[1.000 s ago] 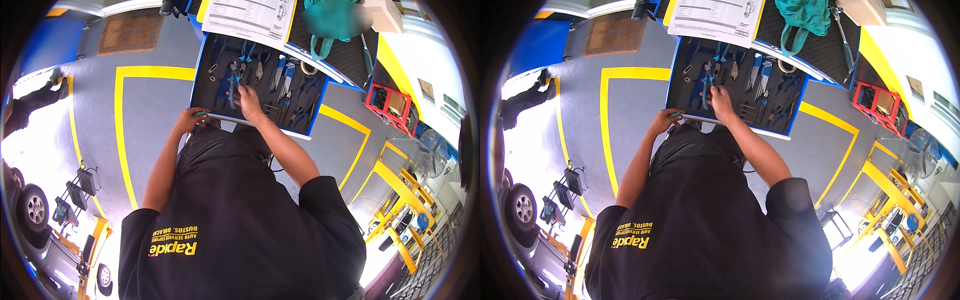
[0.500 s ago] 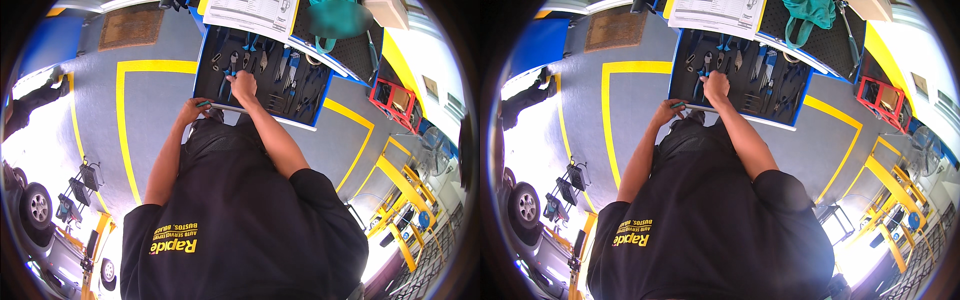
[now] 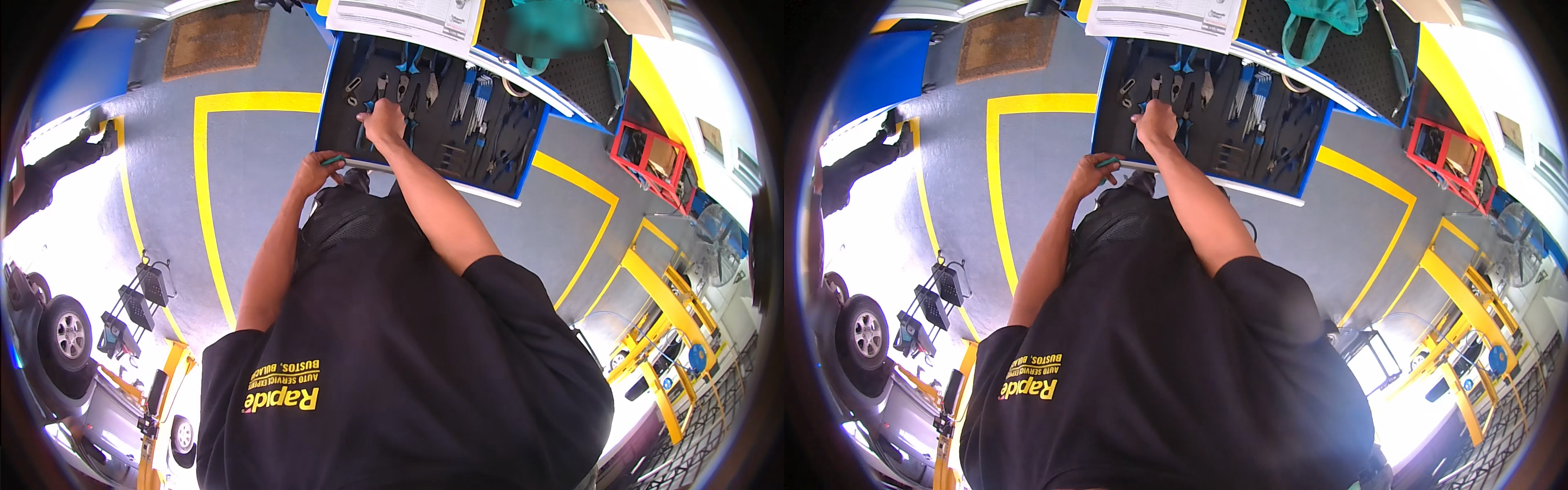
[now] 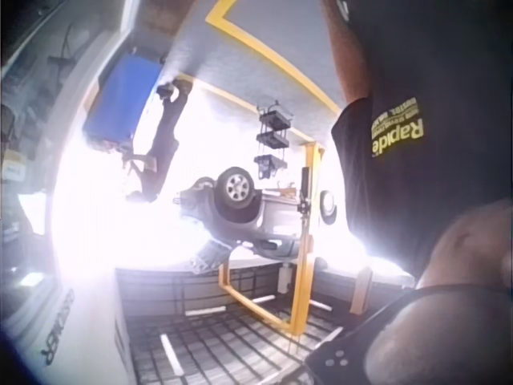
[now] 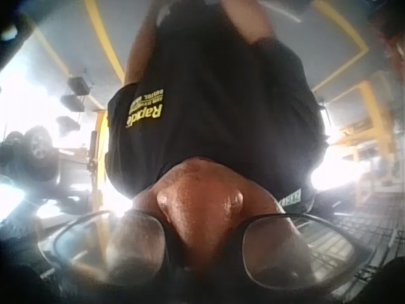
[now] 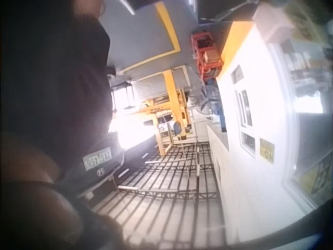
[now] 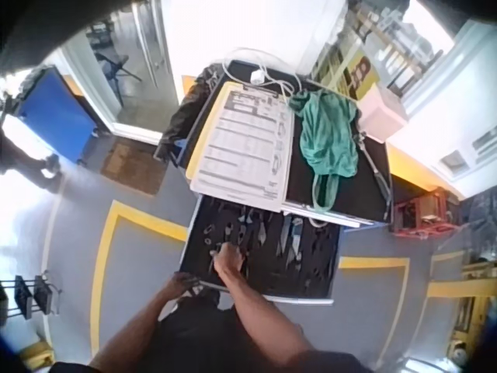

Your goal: The person cleans tools with a cloth, selects a wrench from a toolbox, and then uses a cloth and pliers to work on a car's brake assembly while the vehicle is on a lift.

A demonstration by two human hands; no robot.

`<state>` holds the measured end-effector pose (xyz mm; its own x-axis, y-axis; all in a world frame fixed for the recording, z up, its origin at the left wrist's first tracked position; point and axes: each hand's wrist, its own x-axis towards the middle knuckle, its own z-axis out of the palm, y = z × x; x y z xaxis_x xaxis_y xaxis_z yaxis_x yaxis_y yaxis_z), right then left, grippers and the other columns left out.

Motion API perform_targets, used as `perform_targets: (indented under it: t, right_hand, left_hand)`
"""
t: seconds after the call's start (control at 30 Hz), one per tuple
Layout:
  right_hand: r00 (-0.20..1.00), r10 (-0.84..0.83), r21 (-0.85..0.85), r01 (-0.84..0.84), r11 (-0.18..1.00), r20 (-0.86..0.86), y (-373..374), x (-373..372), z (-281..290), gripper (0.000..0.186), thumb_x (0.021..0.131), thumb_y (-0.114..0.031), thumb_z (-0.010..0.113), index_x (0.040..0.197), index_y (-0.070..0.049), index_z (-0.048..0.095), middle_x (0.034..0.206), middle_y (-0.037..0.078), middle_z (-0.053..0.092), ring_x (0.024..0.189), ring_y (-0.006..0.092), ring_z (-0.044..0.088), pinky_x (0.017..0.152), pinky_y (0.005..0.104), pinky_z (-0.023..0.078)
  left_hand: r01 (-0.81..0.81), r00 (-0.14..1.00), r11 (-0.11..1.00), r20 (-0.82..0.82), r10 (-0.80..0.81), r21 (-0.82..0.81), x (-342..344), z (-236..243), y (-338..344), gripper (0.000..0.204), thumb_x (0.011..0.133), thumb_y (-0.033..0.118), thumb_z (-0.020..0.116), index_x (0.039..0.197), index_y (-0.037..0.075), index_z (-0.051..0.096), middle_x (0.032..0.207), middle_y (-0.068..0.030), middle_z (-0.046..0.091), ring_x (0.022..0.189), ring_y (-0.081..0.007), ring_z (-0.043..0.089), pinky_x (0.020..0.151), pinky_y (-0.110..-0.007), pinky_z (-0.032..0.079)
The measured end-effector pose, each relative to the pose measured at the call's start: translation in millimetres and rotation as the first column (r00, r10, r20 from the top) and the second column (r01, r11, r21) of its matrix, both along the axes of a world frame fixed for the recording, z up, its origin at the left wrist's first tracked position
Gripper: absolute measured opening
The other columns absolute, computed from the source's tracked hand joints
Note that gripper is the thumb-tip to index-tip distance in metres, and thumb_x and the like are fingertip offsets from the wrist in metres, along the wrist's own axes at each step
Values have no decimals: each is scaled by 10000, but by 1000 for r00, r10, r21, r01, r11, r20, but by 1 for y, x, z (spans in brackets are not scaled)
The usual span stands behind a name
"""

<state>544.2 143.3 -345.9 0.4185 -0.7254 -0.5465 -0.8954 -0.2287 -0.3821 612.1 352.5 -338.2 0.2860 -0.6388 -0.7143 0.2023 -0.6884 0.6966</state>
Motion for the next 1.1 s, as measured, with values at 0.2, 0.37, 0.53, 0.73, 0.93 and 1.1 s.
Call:
perform_targets:
  t: [0.2,0.37,0.53,0.73,0.93,1.1]
  right_hand:
    - [901,-315,668,39,743,298,-47,-35,-3,407,961,-360,832,809,-21,663,711,79,732,700,152,767,562,302,552]
    - [932,-57,614,-189,767,358,-82,-110,45,413,999,-385,783,847,-10,703,756,73,746,641,145,741,577,292,542]
    - [984,-81,726,-61,685,160,-81,-147,29,420,1024,-429,734,939,-18,747,806,50,760,690,134,740,617,262,528]
    - [734,-618,766,218,605,280,-110,-110,-48,450,1116,-462,552,1291,-67,677,1144,100,753,1027,194,737,905,372,556]
    - [-27,-987,941,306,142,158,-153,-32,-99,606,1149,-528,412,1469,-23,513,1359,142,635,1228,292,642,1106,491,485]
    - [-280,-952,970,237,57,124,-156,-3,-111,623,1131,-590,411,1402,-42,535,1297,102,638,1210,260,633,1055,494,492]
  left_hand:
    - [-4,994,1000,108,5,-6,0,2,-12,222,994,160,764,1203,107,815,861,-48,795,708,-128,772,709,-318,578]
    - [-25,972,996,236,5,84,19,0,-46,286,953,256,810,1215,141,810,844,-53,798,776,-138,787,729,-337,579]
    - [-324,748,937,572,337,-129,31,-12,-120,451,926,300,839,1326,126,725,1002,-102,783,1002,-191,761,816,-338,576]
    - [-866,480,488,-454,751,-108,40,14,-178,391,1064,195,675,1408,38,575,1193,-105,680,1060,-218,698,900,-355,581]
    - [-835,461,550,-526,715,15,40,21,-150,294,1136,221,528,1389,89,596,1354,-42,657,1272,-197,628,1115,-415,488]
    - [-771,548,637,-481,684,28,39,28,-131,330,1149,267,508,1435,120,582,1333,-48,682,1212,-183,657,1043,-379,512]
